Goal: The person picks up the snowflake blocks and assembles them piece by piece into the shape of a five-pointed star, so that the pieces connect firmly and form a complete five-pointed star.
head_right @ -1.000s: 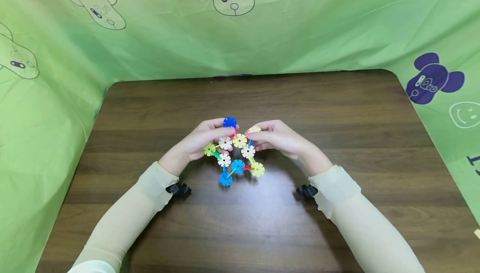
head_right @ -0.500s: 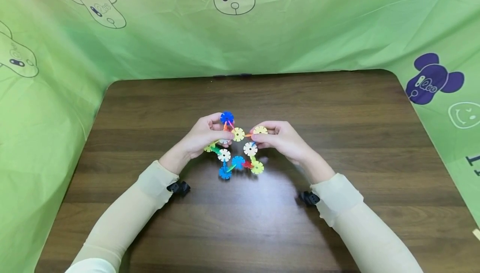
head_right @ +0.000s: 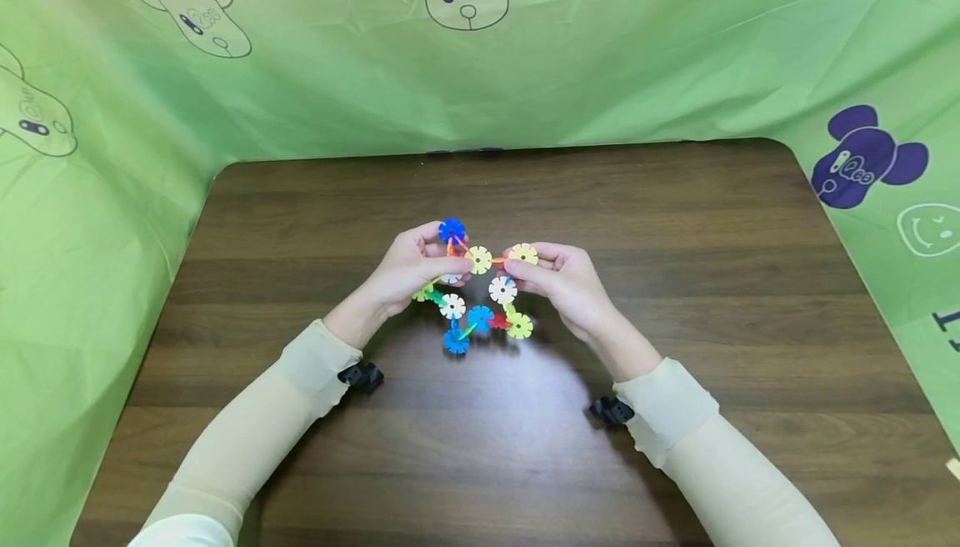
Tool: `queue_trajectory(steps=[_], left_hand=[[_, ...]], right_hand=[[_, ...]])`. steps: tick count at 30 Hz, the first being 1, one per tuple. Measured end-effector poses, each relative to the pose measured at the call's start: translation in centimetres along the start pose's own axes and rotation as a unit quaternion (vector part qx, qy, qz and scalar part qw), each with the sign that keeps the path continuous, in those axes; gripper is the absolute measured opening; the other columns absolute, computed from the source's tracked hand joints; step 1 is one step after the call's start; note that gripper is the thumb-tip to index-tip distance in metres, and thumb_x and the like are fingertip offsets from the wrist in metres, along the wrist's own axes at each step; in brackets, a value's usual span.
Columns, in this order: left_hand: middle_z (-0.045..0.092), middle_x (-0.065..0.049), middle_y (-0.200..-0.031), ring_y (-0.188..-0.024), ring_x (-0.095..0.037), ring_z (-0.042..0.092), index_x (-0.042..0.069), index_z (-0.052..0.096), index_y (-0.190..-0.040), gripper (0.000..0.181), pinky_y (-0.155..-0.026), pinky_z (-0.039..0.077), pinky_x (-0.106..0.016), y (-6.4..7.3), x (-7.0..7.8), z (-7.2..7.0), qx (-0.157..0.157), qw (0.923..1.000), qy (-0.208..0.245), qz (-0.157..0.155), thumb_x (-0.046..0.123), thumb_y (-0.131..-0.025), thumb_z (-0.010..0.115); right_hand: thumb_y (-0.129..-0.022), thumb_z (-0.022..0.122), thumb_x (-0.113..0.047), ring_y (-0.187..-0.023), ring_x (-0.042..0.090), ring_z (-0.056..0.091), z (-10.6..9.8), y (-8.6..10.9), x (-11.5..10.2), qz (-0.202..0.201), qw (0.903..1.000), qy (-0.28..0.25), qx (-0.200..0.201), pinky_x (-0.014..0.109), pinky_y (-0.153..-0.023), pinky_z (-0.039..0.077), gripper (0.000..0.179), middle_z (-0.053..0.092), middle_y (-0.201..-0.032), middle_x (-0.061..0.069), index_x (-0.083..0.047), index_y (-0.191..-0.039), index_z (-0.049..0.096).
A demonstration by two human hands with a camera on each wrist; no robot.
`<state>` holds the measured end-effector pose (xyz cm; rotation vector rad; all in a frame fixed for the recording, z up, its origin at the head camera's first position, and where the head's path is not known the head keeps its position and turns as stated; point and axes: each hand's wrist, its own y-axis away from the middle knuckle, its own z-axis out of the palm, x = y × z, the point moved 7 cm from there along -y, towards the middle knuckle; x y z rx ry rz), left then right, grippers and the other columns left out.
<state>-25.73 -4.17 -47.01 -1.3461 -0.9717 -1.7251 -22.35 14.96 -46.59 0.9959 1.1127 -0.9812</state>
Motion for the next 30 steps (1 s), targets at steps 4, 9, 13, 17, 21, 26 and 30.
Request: queue_trajectory(steps=[4, 9, 13, 17, 21, 26, 30], left_hand=[[0.077, -0.015, -0.091, -0.102, -0.057, 0.066, -0.014, 0.056, -0.129, 0.045, -0.082, 0.061, -0.042, 0.0, 0.0, 0.0, 0.007, 1.0000, 0.001, -0.004, -0.006, -0.090, 0.077], [0.077, -0.015, -0.091, -0.103, -0.058, 0.064, -0.015, 0.056, -0.129, 0.045, -0.083, 0.061, -0.042, -0.1, 0.0, 0.2, 0.010, 0.9998, 0.009, -0.012, -0.008, -0.089, 0.076], [0.076, -0.014, -0.088, -0.099, -0.052, 0.069, -0.014, 0.058, -0.125, 0.041, -0.083, 0.061, -0.043, -0.1, 0.0, 0.5, 0.017, 0.9996, 0.016, -0.017, -0.009, -0.088, 0.076], [0.076, -0.013, -0.087, -0.097, -0.050, 0.070, -0.007, 0.064, -0.116, 0.031, -0.083, 0.061, -0.042, -0.1, -0.1, 0.9, 0.017, 0.9995, 0.019, -0.021, -0.008, -0.088, 0.077], [0.076, -0.015, -0.088, -0.100, -0.054, 0.068, -0.006, 0.065, -0.113, 0.028, -0.084, 0.061, -0.043, -0.3, -0.2, 1.1, 0.007, 0.9996, 0.017, -0.022, -0.009, -0.088, 0.077], [0.077, -0.014, -0.091, -0.097, -0.044, 0.073, -0.006, 0.061, -0.124, 0.041, -0.084, 0.060, -0.039, -0.9, -0.9, 0.8, -0.006, 0.9974, -0.036, -0.062, -0.002, -0.088, 0.080], [0.078, -0.012, -0.096, -0.092, -0.027, 0.076, -0.002, 0.058, -0.133, 0.054, -0.085, 0.059, -0.034, -1.6, -2.1, 0.7, -0.023, 0.9889, -0.104, -0.104, 0.008, -0.087, 0.084]], right_hand=[[-0.100, 0.069, -0.005, -0.095, 0.013, 0.075, 0.1, 0.1, 0.0, 0.002, 1.0000, -0.003, 0.004, 0.026, -0.085, 0.058, 0.012, 0.079, -0.098, 0.006, -0.002, -0.109, 0.076], [-0.100, 0.069, -0.005, -0.094, 0.013, 0.075, 0.1, 0.1, 0.1, -0.004, 1.0000, -0.007, -0.005, 0.027, -0.085, 0.058, 0.012, 0.079, -0.098, 0.007, -0.002, -0.110, 0.076], [-0.101, 0.066, -0.002, -0.094, 0.015, 0.075, 0.0, 0.2, 0.3, -0.018, 0.9992, -0.034, -0.013, 0.028, -0.085, 0.059, 0.013, 0.078, -0.099, 0.010, -0.001, -0.111, 0.075], [-0.101, 0.064, 0.000, -0.094, 0.018, 0.076, 0.0, 0.4, 0.4, -0.032, 0.9976, -0.055, -0.028, 0.029, -0.085, 0.059, 0.015, 0.078, -0.099, 0.012, -0.001, -0.112, 0.075], [-0.101, 0.065, -0.001, -0.093, 0.016, 0.076, -0.1, 0.6, 0.3, -0.033, 0.9980, -0.041, -0.034, 0.028, -0.084, 0.059, 0.015, 0.078, -0.098, 0.010, -0.003, -0.110, 0.076], [-0.101, 0.067, -0.005, -0.092, 0.013, 0.074, -0.5, 0.5, 1.0, 0.017, 0.9994, 0.002, -0.032, 0.031, -0.087, 0.058, 0.015, 0.078, -0.100, 0.006, 0.001, -0.113, 0.074], [-0.102, 0.068, -0.008, -0.093, 0.013, 0.074, -1.3, 0.3, 1.9, 0.066, 0.9946, 0.070, -0.039, 0.036, -0.090, 0.057, 0.031, 0.077, -0.104, 0.007, 0.013, -0.125, 0.064]])
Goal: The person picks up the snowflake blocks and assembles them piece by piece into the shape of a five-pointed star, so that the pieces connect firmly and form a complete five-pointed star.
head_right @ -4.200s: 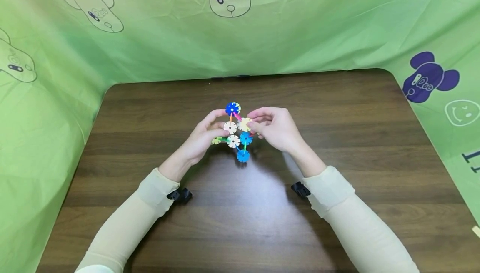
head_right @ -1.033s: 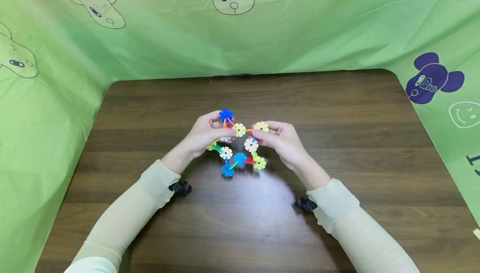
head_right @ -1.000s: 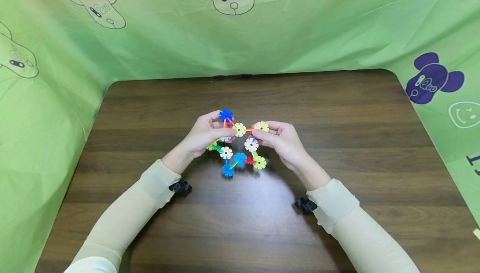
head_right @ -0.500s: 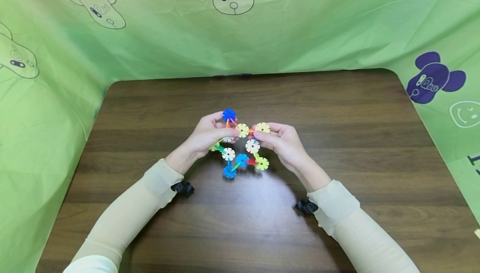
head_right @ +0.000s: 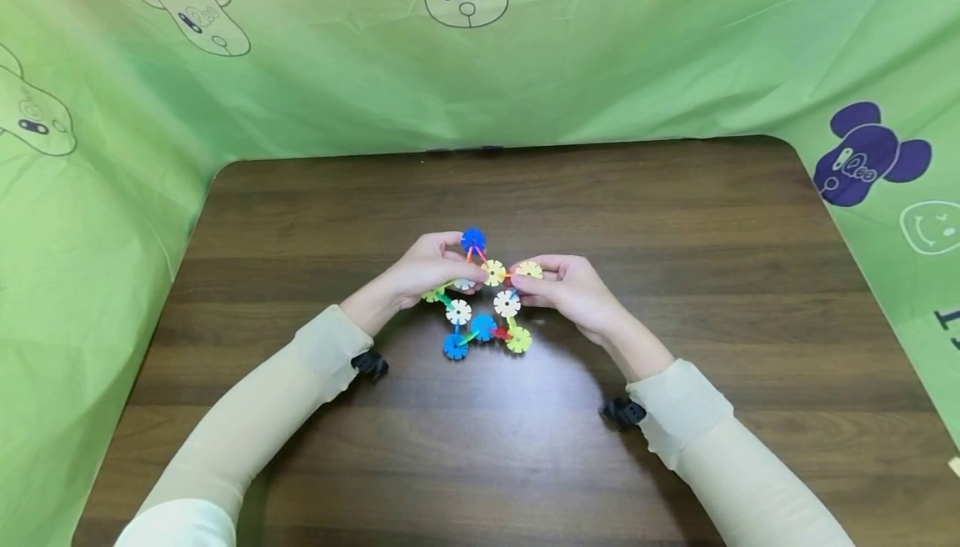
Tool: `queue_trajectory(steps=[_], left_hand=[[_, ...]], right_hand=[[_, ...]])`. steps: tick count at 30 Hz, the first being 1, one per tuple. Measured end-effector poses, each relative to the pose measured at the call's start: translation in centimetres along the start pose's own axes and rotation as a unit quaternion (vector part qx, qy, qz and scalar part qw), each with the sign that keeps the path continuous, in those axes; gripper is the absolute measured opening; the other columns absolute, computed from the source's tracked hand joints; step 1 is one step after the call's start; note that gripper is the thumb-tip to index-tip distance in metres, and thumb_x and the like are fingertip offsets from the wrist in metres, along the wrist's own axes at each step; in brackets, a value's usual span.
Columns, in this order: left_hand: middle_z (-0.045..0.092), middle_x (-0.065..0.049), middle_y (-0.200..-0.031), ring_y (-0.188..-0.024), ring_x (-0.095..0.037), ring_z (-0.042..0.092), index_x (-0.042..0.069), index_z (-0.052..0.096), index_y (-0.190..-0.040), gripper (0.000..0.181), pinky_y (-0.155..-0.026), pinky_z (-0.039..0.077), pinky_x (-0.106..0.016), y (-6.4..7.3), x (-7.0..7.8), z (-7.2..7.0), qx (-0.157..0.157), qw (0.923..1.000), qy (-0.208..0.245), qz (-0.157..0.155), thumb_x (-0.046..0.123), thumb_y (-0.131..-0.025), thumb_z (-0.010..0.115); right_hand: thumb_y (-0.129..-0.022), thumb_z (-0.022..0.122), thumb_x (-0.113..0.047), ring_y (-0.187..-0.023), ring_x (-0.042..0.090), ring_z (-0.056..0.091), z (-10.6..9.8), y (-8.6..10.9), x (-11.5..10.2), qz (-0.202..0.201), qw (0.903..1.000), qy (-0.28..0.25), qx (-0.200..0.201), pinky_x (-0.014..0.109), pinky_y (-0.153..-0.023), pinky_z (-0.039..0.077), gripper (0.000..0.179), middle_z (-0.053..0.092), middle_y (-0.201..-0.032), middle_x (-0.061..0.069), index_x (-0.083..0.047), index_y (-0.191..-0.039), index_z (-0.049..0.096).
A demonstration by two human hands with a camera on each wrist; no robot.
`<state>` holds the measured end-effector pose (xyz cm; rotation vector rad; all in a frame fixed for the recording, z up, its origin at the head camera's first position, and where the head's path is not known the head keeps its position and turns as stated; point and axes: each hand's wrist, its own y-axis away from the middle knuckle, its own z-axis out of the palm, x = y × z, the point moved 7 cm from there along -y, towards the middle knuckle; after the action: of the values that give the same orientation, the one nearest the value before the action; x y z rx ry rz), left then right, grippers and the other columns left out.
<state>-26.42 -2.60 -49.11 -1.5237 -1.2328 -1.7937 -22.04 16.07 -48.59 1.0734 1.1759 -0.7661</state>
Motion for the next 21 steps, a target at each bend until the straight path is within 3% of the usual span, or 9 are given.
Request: queue_trajectory(steps=[3, 7, 10, 13, 18, 21], left_hand=[[0.078, -0.009, -0.096, -0.090, -0.020, 0.074, 0.001, 0.061, -0.130, 0.053, -0.083, 0.058, -0.031, -0.8, -0.5, 0.0, -0.006, 0.9990, -0.042, -0.010, 0.014, -0.085, 0.087], [0.074, -0.005, -0.090, -0.083, -0.015, 0.068, 0.003, 0.067, -0.113, 0.037, -0.074, 0.054, -0.028, -1.7, -0.7, -0.1, -0.004, 0.9958, -0.091, -0.005, 0.016, -0.085, 0.087], [0.069, -0.004, -0.089, -0.079, -0.015, 0.062, 0.006, 0.069, -0.102, 0.028, -0.070, 0.052, -0.027, -2.1, -0.5, -0.4, 0.010, 0.9876, -0.157, 0.008, 0.020, -0.084, 0.087], [0.067, -0.002, -0.090, -0.080, -0.015, 0.060, 0.010, 0.069, -0.100, 0.031, -0.069, 0.050, -0.027, -2.4, -0.3, -0.7, 0.037, 0.9688, -0.245, 0.016, 0.028, -0.082, 0.087], [0.066, 0.002, -0.092, -0.083, -0.014, 0.059, 0.012, 0.069, -0.117, 0.052, -0.071, 0.048, -0.029, -2.8, -0.1, -0.7, 0.082, 0.9220, -0.378, 0.016, 0.044, -0.080, 0.087], [0.065, 0.002, -0.104, -0.094, -0.015, 0.059, 0.013, 0.065, -0.131, 0.068, -0.079, 0.049, -0.033, -2.8, 0.0, -0.5, 0.103, 0.8996, -0.424, 0.012, 0.052, -0.079, 0.086]], right_hand=[[-0.101, 0.068, -0.008, -0.095, 0.015, 0.073, -0.5, -0.3, 0.5, 0.018, 0.9990, 0.040, -0.010, 0.038, -0.092, 0.057, 0.040, 0.072, -0.113, 0.014, 0.018, -0.130, 0.057], [-0.101, 0.070, -0.013, -0.098, 0.017, 0.072, -1.0, -0.9, 0.9, 0.035, 0.9953, 0.089, -0.018, 0.039, -0.090, 0.058, 0.044, 0.068, -0.119, 0.021, 0.017, -0.131, 0.058], [-0.100, 0.072, -0.021, -0.095, 0.021, 0.073, -1.4, -1.5, 1.1, 0.049, 0.9885, 0.143, -0.016, 0.037, -0.085, 0.060, 0.045, 0.072, -0.116, 0.020, 0.012, -0.130, 0.062], [-0.099, 0.074, -0.028, -0.090, 0.022, 0.073, -1.8, -2.1, 1.1, 0.060, 0.9788, 0.196, -0.006, 0.034, -0.078, 0.060, 0.046, 0.076, -0.108, 0.015, 0.006, -0.128, 0.066], [-0.096, 0.076, -0.035, -0.081, 0.019, 0.070, -2.0, -2.6, 1.1, 0.069, 0.9604, 0.270, 0.005, 0.030, -0.069, 0.056, 0.046, 0.076, -0.092, 0.008, 0.002, -0.123, 0.069], [-0.096, 0.074, -0.042, -0.082, 0.019, 0.069, -2.2, -2.5, 0.5, 0.050, 0.9389, 0.340, 0.019, 0.034, -0.073, 0.053, 0.047, 0.075, -0.091, 0.005, -0.003, -0.122, 0.072]])
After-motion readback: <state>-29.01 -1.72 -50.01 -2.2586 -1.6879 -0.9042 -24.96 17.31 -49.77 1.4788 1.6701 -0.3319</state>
